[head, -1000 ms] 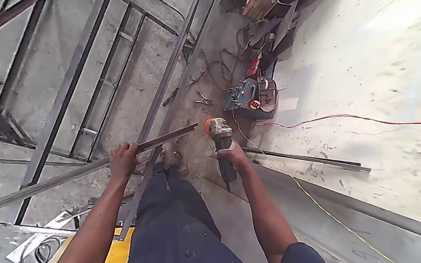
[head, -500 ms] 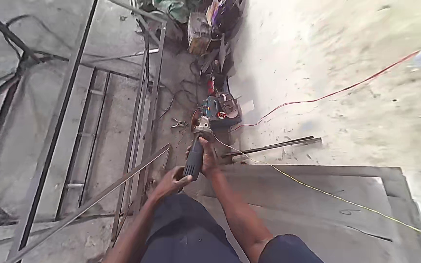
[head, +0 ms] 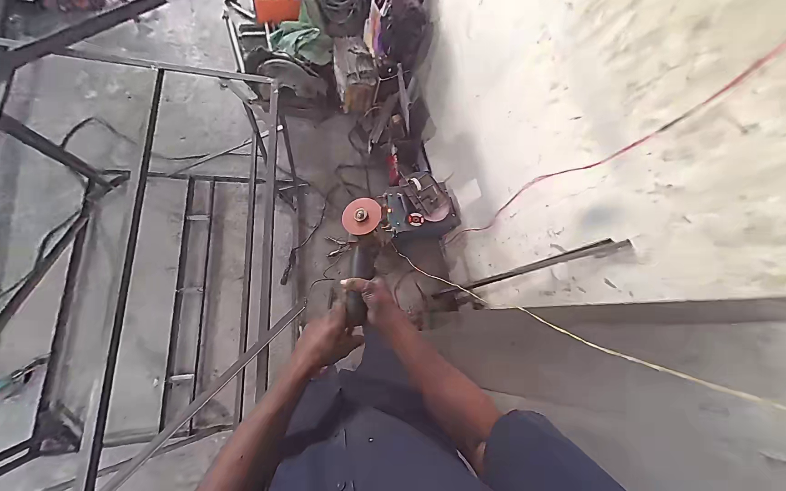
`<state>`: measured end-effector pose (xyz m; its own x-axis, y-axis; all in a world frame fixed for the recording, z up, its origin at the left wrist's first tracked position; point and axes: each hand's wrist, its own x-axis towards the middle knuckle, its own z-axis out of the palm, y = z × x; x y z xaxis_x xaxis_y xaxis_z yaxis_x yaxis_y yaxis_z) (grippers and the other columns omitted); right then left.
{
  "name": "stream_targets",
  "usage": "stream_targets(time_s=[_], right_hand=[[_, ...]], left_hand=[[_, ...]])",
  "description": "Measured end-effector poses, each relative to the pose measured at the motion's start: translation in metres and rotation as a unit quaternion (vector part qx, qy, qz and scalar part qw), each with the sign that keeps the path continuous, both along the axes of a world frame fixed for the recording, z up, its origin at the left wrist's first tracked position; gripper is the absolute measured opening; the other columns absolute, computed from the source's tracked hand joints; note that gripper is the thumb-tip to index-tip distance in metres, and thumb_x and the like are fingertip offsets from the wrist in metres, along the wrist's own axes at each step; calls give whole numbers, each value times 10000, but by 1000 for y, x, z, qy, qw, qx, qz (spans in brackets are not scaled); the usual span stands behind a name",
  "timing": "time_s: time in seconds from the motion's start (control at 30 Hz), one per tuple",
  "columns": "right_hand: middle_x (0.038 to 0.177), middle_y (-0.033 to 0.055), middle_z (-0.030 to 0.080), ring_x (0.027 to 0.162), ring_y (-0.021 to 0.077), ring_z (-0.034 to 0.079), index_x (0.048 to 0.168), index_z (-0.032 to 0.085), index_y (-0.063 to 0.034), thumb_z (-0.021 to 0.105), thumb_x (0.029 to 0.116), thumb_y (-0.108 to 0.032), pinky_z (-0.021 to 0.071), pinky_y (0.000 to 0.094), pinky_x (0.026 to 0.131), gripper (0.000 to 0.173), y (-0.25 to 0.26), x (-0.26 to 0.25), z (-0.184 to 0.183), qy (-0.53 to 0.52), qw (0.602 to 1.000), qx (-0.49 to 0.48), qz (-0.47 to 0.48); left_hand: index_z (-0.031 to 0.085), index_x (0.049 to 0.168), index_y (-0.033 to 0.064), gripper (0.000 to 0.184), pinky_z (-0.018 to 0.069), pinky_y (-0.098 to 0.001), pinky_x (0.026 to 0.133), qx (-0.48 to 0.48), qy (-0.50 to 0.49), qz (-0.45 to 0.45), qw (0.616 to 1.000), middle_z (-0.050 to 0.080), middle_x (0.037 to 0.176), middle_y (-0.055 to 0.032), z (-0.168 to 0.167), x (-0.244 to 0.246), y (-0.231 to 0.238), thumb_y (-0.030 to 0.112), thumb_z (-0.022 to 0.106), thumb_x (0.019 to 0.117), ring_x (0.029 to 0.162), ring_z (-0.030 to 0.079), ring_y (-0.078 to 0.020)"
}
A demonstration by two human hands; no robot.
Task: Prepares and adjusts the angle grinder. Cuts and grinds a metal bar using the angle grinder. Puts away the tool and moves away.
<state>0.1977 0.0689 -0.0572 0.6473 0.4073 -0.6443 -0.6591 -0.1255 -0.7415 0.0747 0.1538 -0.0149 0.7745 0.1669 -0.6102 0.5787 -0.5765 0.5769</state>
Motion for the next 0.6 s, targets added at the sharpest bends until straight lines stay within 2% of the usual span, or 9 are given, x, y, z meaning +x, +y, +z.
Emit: stream_targets(time_s=[0.07, 0.13, 0.2, 0.23, 0.33, 0.4, 0.47, 0.53, 0.6], right_hand=[[863, 189, 666, 697, 260, 676, 1274, 491, 19, 801, 760, -19, 604, 417, 641, 602, -7, 46, -36, 52, 999, 4, 7], [850, 200, 669, 678, 273, 688, 1247, 490, 44, 747, 811, -29, 617, 412, 613, 512, -14, 94, -68, 107, 994, -2, 16], [888, 208, 671, 688, 288, 688, 1269, 477, 27, 697, 863, -51, 613, 424, 597, 469, -30, 131, -107, 182, 983, -1, 13], [913, 207, 671, 703, 291, 686, 1279, 487, 14, 693, 878, -63, 611, 433, 607, 458, -38, 147, -128, 207, 978, -10, 14], [916, 170, 657, 702, 262, 654, 1283, 530, -20, 717, 855, -91, 588, 436, 611, 473, -57, 184, -195, 223, 971, -76, 46], [882, 158, 647, 681, 256, 640, 1259, 540, -21, 736, 832, -97, 573, 436, 596, 476, -67, 200, -234, 219, 962, -142, 83], [821, 147, 643, 632, 239, 630, 1186, 564, 3, 731, 836, -98, 566, 411, 571, 401, -68, 212, -272, 218, 952, -182, 115], [812, 149, 654, 624, 232, 641, 1164, 574, 21, 722, 862, -105, 578, 397, 574, 358, -67, 219, -313, 220, 943, -207, 137], [885, 156, 670, 693, 234, 659, 1226, 562, 16, 742, 867, -134, 584, 406, 636, 429, -62, 225, -353, 214, 930, -245, 170]], left_hand=[[609, 1360, 129, 719, 560, -578, 930, -22, -24, -5, 999, 700, 1200, -96, -16, 19, 25, 608, 740, 840, 1046, 694, -281], [667, 1293, 94, 603, 558, -551, 964, 7, -59, 96, 994, 695, 1224, -129, -32, 35, 57, 573, 679, 926, 1069, 694, -289], [630, 1331, 43, 637, 529, -576, 1004, 90, -33, 207, 974, 666, 1269, -195, -58, 40, 86, 551, 667, 948, 1140, 663, -352], [595, 1370, 24, 699, 483, -603, 1055, 132, 0, 247, 960, 627, 1325, -233, -74, 43, 99, 554, 692, 926, 1222, 613, -396], [446, 1471, -52, 943, 376, -627, 1146, 226, 99, 284, 927, 496, 1458, -319, -130, 53, 136, 592, 743, 849, 1375, 474, -472], [397, 1487, -85, 1048, 391, -643, 1120, 251, 171, 267, 915, 471, 1475, -330, -162, 61, 148, 644, 745, 818, 1374, 472, -485], [339, 1514, -106, 1135, 420, -650, 1093, 245, 224, 253, 908, 483, 1456, -350, -187, 71, 158, 685, 737, 803, 1342, 505, -496], [298, 1522, -124, 1111, 444, -632, 1080, 253, 249, 255, 899, 485, 1440, -372, -206, 80, 159, 660, 704, 847, 1313, 534, -499], [310, 1509, -137, 1013, 459, -659, 1036, 276, 242, 273, 889, 525, 1382, -393, -223, 82, 158, 582, 690, 905, 1248, 574, -529]])
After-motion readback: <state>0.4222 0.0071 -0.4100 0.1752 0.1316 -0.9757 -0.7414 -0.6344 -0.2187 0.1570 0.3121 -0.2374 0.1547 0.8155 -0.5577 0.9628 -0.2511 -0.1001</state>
